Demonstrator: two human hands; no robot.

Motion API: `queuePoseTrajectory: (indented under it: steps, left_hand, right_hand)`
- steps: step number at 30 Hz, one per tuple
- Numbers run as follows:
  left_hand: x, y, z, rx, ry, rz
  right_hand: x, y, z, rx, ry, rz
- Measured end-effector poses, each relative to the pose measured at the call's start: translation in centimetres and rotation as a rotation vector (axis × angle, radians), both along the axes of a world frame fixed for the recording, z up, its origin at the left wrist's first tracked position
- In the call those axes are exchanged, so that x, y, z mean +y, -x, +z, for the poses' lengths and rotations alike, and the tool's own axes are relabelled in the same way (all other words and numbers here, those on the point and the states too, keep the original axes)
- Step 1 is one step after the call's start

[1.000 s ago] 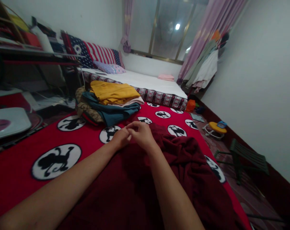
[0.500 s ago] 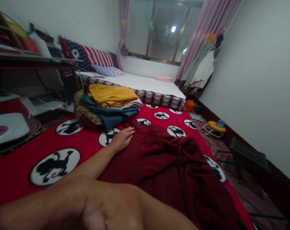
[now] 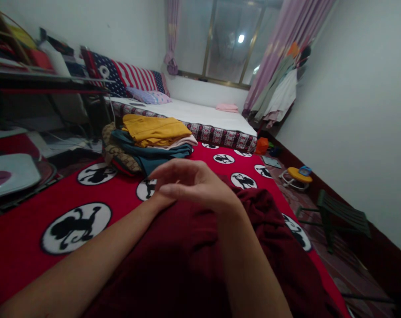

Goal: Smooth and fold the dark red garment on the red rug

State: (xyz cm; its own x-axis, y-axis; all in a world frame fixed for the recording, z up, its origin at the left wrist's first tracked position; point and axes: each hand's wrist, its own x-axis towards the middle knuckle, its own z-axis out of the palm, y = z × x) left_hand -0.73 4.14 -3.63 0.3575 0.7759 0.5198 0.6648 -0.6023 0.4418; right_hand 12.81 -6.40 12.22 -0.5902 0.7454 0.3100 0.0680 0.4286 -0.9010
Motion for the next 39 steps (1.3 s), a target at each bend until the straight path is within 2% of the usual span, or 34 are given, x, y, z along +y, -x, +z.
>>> queuePoseTrajectory:
  steps: [2,4,6,8,11,17,19,25,27,29,31,33,35,37,39]
  left_hand:
    - [0.0,0.0,0.2,0.068,0.032,-0.041]
    - [-0.1,0.1,0.4,0.132,0.078,-0.054]
    - [-0.1,0.1,0.6,0.164,0.112,-0.048]
    - [-0.1,0.1,0.6,0.169,0.122,-0.05]
    - [-0.1,0.1,0.6,0.169,0.118,-0.052]
    - [0.1,0.0,0.6,0.181,0.116,-0.052]
    - [0.1,0.1,0.5,0.179,0.111,-0.052]
    - [-0.1,0.2,0.5,0.185,0.094,-0.052]
    - [-0.2,0.1,0.5,0.192,0.077,-0.051]
    - [-0.5,0.0,0.6,0.205,0.065,-0.047]
    - [-0.7,-0.1,0.8,0.218,0.063,-0.041]
    - [-1.0,-0.1,1.0,0.197,0.052,-0.041]
    - [-1.1,-0.2,1.1,0.138,0.023,-0.08]
    - [-1.1,-0.3,1.1,0.113,0.019,-0.193]
    - [-0.9,-0.4,0.9,0.171,0.069,-0.31]
  right_hand:
    - [2.6,-2.6,-0.8,-0.279,-0.134,-0.435]
    - [4.0,-5.4,-2.3,-0.682,-0.147,-0.802]
    - [4.7,-7.9,-3.7,-0.99,-0.062,-0.937]
    - [5.0,-9.8,-4.6,-1.127,0.068,-0.894]
    - [5.5,-11.4,-5.7,-1.184,0.221,-0.797]
    - [6.0,-11.6,-7.1,-1.235,0.22,-0.774]
    - [5.7,-11.7,-6.8,-1.225,0.199,-0.828]
    - [4.2,-13.6,-4.6,-1.265,0.207,-1.115]
    - [3.8,-13.5,-4.1,-1.287,0.137,-1.184]
    - [3.6,-12.7,-3.6,-1.278,-0.004,-1.212]
    - [3.6,-11.0,-3.4,-1.22,-0.145,-1.167]
    - [3.7,-8.7,-3.7,-1.115,-0.201,-1.052]
    - [4.1,-6.2,-4.9,-1.023,-0.171,-0.904]
    - [4.7,-4.1,-6.6,-1.017,-0.121,-0.763]
    - [5.3,-2.9,-8.5,-1.058,-0.084,-0.692]
